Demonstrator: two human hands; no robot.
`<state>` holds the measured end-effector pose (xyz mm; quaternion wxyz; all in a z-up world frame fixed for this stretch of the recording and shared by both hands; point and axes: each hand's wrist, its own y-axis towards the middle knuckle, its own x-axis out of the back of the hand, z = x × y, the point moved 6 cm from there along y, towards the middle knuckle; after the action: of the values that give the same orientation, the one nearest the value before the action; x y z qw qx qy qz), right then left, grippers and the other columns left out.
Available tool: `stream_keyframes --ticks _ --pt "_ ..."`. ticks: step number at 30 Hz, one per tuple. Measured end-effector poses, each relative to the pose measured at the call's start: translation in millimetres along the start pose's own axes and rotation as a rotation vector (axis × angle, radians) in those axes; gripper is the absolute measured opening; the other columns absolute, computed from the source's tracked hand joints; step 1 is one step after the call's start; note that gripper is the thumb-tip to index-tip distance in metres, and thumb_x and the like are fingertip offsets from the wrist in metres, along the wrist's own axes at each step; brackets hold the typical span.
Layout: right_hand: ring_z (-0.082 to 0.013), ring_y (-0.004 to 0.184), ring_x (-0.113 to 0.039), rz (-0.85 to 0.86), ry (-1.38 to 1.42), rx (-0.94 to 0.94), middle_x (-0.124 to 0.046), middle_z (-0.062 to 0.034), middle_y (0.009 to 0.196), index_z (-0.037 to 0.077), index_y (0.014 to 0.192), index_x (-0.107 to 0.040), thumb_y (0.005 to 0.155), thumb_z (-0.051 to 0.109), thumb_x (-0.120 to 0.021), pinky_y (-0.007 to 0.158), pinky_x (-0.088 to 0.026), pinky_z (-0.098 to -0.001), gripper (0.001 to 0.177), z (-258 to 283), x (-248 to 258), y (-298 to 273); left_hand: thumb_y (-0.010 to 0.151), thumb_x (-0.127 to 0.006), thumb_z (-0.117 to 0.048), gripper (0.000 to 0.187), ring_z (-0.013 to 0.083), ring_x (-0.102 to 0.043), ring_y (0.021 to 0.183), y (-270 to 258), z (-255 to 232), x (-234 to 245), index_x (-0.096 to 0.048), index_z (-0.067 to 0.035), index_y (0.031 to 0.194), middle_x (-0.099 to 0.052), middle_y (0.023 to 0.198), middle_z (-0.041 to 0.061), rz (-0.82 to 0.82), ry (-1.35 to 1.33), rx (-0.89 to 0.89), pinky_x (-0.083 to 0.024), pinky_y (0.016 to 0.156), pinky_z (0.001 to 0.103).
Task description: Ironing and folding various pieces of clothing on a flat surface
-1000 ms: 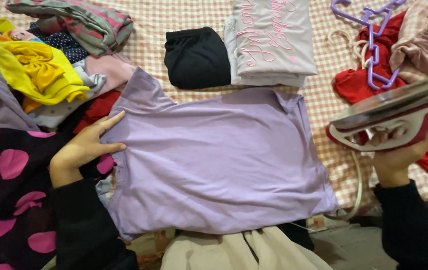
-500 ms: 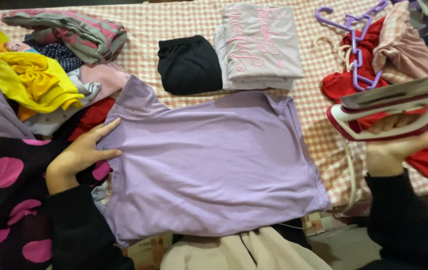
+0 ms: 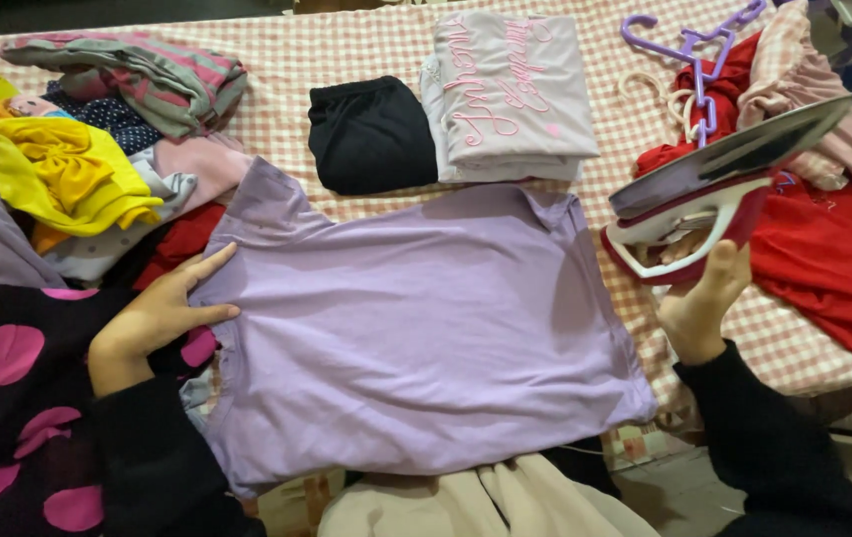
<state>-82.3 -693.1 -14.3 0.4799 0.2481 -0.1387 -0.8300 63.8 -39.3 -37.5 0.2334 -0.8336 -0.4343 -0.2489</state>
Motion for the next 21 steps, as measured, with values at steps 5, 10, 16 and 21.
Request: stream_keyframes --ticks 5,10,16,21 --pt "-0.0137 0.089 -0.061 0.140 0.007 -0.082 -0.061 -0.0036 0.099 0.005 0.131 -0.053 0.111 0.043 -0.067 0.084 -0.053 -0.0280 0.046 13.3 -2.7 -11.5 0.074 -0.082 -0.022 0.094 0.0231 -0.043 0.145 -0.3 -2.2 -1.2 -0.039 -0.012 0.157 -0.044 0.160 0.014 0.010 -0.013 -0.003 -0.031 0.116 0.032" --pt "-0.0103 0.092 -0.059 0.247 -0.257 -0.028 -0.063 -0.0022 0.103 0.001 0.125 -0.056 0.111 0.031 -0.064 0.085 -0.050 -0.0251 0.034 -4.1 78.2 1.5 0.074 -0.082 -0.023 0.094 0.0236 -0.042 0.145 -0.7 -1.0 0.5 -0.039 -0.013 0.158 -0.044 0.160 0.015 0.006 -0.024 0.000 -0.031 0.116 0.032" --pt "-0.0073 0.083 -0.059 0.240 -0.669 0.045 -0.064 -0.0021 0.093 -0.006 0.103 -0.062 0.107 0.005 -0.050 0.077 -0.047 -0.0228 0.017 23.9 98.4 29.2 0.074 -0.083 -0.023 0.095 0.0234 -0.042 0.145 -0.7 -1.9 0.0 -0.039 -0.013 0.158 -0.044 0.160 0.015 0.011 -0.017 0.015 -0.031 0.116 0.032" --pt "-0.0073 0.083 -0.050 0.191 -0.662 0.094 -0.056 -0.0030 0.094 -0.004 0.104 -0.056 0.117 0.004 -0.058 0.075 -0.041 -0.0218 0.015 -5.0 140.1 8.3 0.074 -0.082 -0.024 0.094 0.0237 -0.042 0.145 -1.0 0.1 -1.7 -0.039 -0.012 0.157 -0.044 0.160 0.015 0.004 -0.009 -0.014 -0.031 0.117 0.032"
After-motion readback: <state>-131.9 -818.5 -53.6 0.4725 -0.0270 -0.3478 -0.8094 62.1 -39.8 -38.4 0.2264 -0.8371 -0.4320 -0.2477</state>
